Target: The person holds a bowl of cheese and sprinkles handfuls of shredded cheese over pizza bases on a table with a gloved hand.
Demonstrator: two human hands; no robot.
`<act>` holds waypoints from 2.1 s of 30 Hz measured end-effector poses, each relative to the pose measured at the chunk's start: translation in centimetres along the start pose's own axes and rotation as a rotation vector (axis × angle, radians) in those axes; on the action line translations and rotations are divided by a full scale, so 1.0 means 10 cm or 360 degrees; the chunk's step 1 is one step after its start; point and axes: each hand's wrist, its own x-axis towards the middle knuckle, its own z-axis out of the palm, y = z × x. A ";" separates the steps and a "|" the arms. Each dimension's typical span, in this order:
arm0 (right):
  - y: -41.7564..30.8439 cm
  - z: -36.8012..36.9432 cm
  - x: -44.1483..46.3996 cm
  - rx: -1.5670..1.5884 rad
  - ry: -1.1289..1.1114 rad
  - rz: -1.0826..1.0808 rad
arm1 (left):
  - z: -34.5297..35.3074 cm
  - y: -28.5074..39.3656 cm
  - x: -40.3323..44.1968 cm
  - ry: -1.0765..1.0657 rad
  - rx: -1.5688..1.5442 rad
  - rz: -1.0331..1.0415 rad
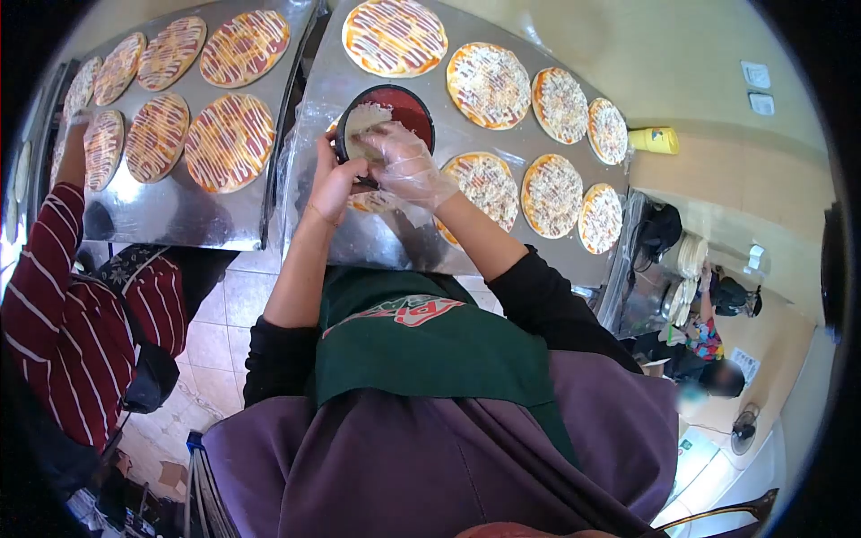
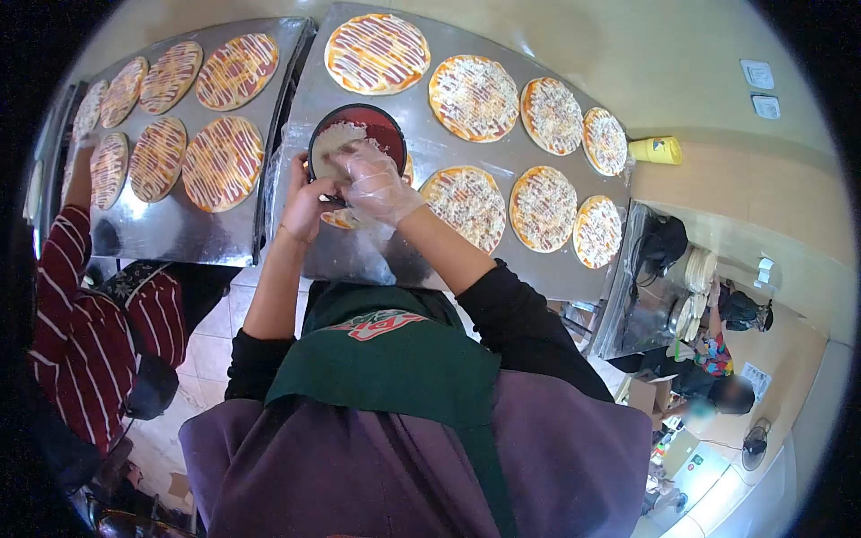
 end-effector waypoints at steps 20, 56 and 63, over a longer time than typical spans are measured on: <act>1.21 -0.74 1.18 0.1764 0.0264 0.1028 | 0.26 0.22 1.14 0.0368 -0.0306 0.0131; 1.95 -0.51 2.72 -0.0264 -0.0204 0.0595 | -0.61 0.00 -0.06 0.0730 -0.0705 0.0227; 1.66 -0.45 2.69 -0.0462 -0.0631 0.0144 | -0.59 0.00 -0.15 0.0818 -0.0734 0.0222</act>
